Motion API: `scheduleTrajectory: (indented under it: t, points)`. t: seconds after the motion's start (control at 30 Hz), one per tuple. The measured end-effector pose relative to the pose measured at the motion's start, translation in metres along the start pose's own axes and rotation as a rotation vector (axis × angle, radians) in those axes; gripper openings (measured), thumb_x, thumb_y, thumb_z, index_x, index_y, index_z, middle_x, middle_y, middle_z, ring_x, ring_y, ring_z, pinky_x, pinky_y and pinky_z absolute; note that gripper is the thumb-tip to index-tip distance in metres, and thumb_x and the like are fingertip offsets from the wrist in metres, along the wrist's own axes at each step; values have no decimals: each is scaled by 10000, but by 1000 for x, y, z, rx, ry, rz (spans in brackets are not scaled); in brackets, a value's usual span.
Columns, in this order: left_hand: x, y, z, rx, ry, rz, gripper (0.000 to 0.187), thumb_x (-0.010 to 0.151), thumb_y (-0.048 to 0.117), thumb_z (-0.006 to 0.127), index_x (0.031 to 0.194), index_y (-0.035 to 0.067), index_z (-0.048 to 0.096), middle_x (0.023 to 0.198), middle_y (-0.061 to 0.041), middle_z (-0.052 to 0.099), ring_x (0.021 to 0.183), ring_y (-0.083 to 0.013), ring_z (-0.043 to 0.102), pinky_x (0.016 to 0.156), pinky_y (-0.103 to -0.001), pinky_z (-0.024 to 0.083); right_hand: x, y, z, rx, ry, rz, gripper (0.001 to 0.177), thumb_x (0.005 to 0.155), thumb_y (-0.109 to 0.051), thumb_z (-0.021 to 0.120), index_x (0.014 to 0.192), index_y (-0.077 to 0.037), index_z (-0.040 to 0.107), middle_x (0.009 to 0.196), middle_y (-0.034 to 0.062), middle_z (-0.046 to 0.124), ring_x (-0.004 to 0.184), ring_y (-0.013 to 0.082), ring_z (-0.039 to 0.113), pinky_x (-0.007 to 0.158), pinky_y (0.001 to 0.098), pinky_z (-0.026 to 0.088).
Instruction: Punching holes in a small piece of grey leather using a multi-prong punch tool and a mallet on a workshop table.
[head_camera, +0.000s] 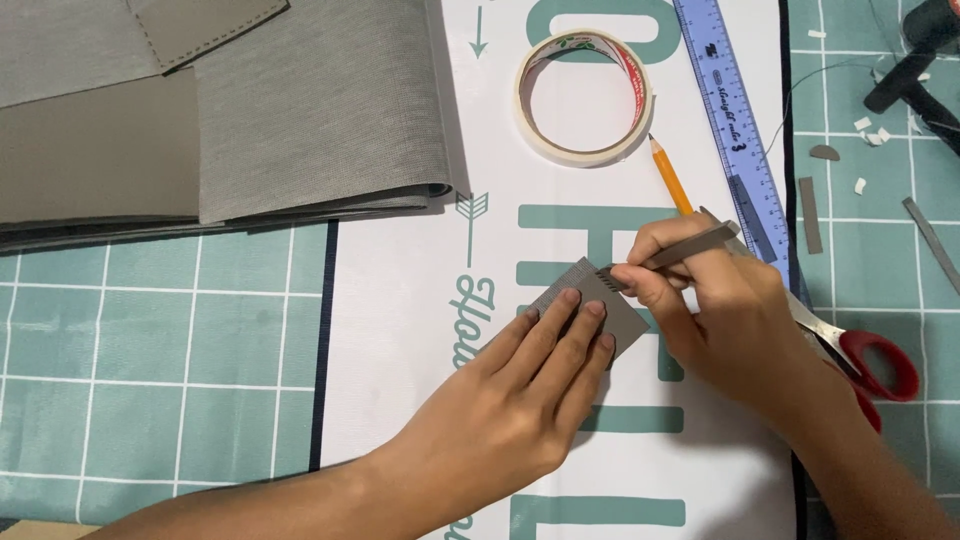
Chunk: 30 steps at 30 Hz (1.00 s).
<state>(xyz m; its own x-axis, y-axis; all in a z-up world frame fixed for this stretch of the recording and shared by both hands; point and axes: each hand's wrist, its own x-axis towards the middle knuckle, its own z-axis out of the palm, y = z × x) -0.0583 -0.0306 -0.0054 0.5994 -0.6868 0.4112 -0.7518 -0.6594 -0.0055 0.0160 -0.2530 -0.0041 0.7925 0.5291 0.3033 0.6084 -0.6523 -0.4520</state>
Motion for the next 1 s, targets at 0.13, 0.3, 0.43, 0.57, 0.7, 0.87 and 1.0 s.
scheduleTrajectory:
  t: [0.13, 0.3, 0.43, 0.57, 0.7, 0.87, 1.0]
  points:
    - [0, 0, 0, -3, -13, -3, 307, 1055, 98, 568, 1334, 11, 661, 1409, -219, 644, 1327, -375, 626, 1081, -438, 551, 1, -4, -2, -10, -15, -3, 113, 1043, -92, 617, 993, 4, 589, 955, 63, 623, 666, 147, 597, 636, 270, 489]
    - [0, -1, 0, -13, -11, -2, 304, 1054, 97, 574, 1331, 8, 662, 1411, -224, 640, 1324, -382, 627, 1075, -441, 555, -1, -2, 0, -50, 28, -23, 117, 1024, -102, 679, 1003, -1, 623, 971, 49, 662, 664, 123, 650, 611, 239, 481]
    - [1, -2, -1, -20, -10, 0, 296, 1053, 101, 591, 1324, 6, 662, 1405, -225, 644, 1318, -382, 632, 1069, -440, 557, -1, -1, 1, -58, 33, -31, 116, 1031, -96, 668, 960, -16, 624, 957, 27, 653, 609, 111, 572, 576, 242, 445]
    - [1, -2, -1, -27, -2, -3, 287, 1055, 92, 591, 1319, 6, 665, 1404, -225, 644, 1318, -379, 633, 1074, -441, 555, -1, 0, 0, -46, 23, -28, 112, 1030, -103, 663, 988, -10, 617, 974, 35, 657, 631, 113, 599, 585, 238, 459]
    - [1, -2, -2, -19, 0, -2, 286, 1054, 93, 596, 1318, 8, 665, 1404, -222, 646, 1314, -373, 639, 1066, -437, 558, 1, -3, -2, -17, 9, -18, 89, 1033, -80, 644, 990, -9, 612, 952, 49, 640, 661, 137, 605, 610, 247, 479]
    - [0, -2, -1, -24, -2, -4, 291, 1051, 93, 605, 1322, 5, 663, 1405, -222, 643, 1317, -375, 635, 1069, -441, 560, 3, -5, -3, -6, 3, -13, 93, 1038, -79, 631, 992, -5, 600, 940, 47, 628, 636, 119, 584, 605, 240, 464]
    - [1, -2, -1, -21, -9, -4, 295, 1054, 100, 586, 1325, 10, 659, 1409, -217, 641, 1320, -370, 634, 1065, -436, 556, 3, -5, -4, 3, -4, -17, 95, 1041, -74, 620, 991, 3, 598, 940, 56, 622, 630, 122, 576, 612, 247, 473]
